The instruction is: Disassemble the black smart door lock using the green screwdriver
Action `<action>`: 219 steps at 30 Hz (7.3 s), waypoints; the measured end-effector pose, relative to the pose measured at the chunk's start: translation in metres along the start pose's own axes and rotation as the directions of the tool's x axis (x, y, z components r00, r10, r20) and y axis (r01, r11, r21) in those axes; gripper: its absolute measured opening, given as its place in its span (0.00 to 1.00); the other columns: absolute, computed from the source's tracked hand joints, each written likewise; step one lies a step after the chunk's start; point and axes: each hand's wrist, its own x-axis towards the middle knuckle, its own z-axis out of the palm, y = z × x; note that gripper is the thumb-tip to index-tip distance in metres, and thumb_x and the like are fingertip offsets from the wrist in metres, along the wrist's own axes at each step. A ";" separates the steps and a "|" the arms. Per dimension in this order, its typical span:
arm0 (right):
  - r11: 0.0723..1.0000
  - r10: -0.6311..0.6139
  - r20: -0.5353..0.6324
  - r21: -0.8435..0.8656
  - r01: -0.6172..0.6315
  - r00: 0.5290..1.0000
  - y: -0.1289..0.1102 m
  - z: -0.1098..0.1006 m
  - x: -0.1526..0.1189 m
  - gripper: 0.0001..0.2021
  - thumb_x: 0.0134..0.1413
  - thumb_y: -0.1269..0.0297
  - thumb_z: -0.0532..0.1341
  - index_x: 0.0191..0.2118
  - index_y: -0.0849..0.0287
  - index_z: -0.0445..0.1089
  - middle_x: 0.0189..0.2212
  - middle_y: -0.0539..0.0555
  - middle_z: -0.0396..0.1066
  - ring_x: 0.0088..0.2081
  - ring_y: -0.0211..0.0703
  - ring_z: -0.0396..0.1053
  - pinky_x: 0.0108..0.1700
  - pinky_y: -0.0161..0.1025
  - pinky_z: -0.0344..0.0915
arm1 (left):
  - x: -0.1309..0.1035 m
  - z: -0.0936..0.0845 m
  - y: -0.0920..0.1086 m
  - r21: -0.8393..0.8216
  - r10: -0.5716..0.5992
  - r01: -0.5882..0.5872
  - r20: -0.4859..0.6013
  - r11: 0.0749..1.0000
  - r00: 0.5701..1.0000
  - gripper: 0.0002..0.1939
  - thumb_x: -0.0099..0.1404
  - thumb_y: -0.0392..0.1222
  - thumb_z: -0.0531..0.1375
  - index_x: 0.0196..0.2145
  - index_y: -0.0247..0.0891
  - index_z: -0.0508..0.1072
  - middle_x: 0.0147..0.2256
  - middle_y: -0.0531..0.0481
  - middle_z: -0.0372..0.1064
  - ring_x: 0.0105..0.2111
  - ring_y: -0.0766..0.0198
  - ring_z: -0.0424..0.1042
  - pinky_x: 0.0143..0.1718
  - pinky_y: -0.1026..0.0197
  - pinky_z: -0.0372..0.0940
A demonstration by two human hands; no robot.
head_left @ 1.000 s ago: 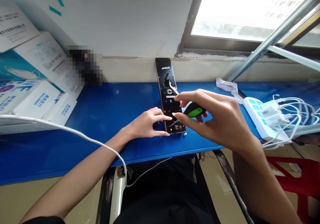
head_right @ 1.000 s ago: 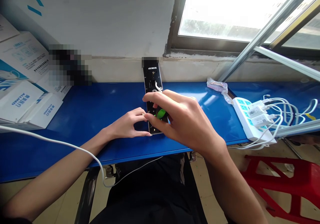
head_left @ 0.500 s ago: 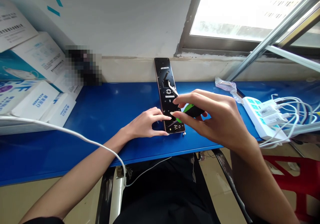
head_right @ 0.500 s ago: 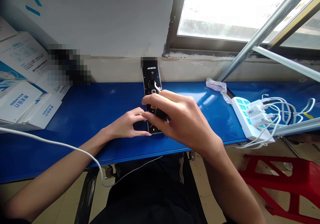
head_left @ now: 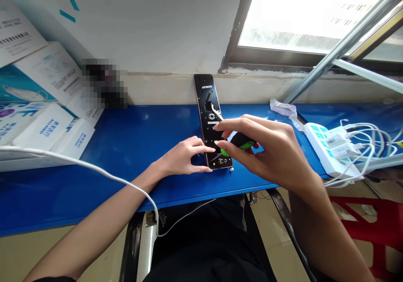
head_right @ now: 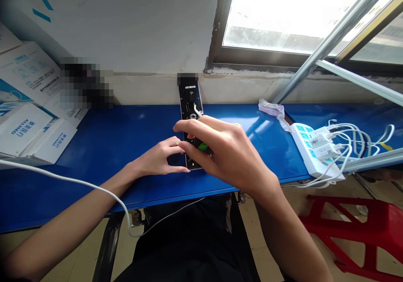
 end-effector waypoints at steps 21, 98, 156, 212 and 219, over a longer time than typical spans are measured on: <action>1.000 0.001 0.023 0.024 -0.002 1.000 0.001 -0.006 -0.002 0.26 0.55 0.77 0.63 0.60 0.61 0.69 0.46 0.52 0.76 0.37 0.37 0.74 0.44 0.38 0.72 | 0.001 0.000 0.001 0.013 0.013 -0.013 0.009 1.000 1.000 0.26 0.64 0.52 0.69 0.57 0.41 0.75 0.44 0.45 0.72 0.46 0.56 0.71 0.50 0.52 0.69; 0.945 0.243 -0.493 -0.072 -0.318 0.836 0.067 -0.042 -0.057 0.19 0.54 0.72 0.66 0.52 0.52 0.72 0.36 0.48 0.78 0.31 0.40 0.73 0.34 0.42 0.71 | 0.110 -0.023 0.013 0.175 0.179 -0.176 -0.006 0.969 0.984 0.09 0.74 0.40 0.59 0.42 0.40 0.80 0.42 0.45 0.77 0.43 0.58 0.75 0.45 0.55 0.72; 0.718 0.695 -0.144 0.181 -0.672 0.704 0.139 0.067 -0.046 0.14 0.60 0.58 0.63 0.28 0.53 0.57 0.25 0.48 0.69 0.25 0.37 0.65 0.29 0.37 0.59 | 0.072 -0.008 -0.023 -0.420 -0.740 0.610 -0.353 0.672 0.573 0.34 0.68 0.55 0.62 0.67 0.45 0.60 0.53 0.41 0.69 0.48 0.52 0.76 0.50 0.47 0.73; 0.993 0.087 0.103 -0.091 -0.077 0.991 0.132 0.074 0.034 0.07 0.68 0.66 0.58 0.45 0.53 0.74 0.58 0.59 0.69 0.60 0.55 0.64 0.57 0.56 0.70 | 0.047 -0.010 -0.020 -0.683 -0.665 0.454 -0.063 0.572 0.744 0.41 0.68 0.48 0.65 0.71 0.51 0.51 0.44 0.48 0.76 0.46 0.55 0.79 0.51 0.51 0.74; 0.973 0.203 0.000 -0.112 -0.202 0.979 0.121 0.092 0.032 0.06 0.67 0.69 0.58 0.42 0.54 0.72 0.62 0.61 0.65 0.64 0.59 0.60 0.58 0.60 0.70 | 0.045 -0.009 -0.022 -0.682 -0.660 0.449 -0.067 0.578 0.748 0.40 0.68 0.49 0.65 0.71 0.51 0.51 0.43 0.48 0.76 0.44 0.55 0.80 0.50 0.49 0.74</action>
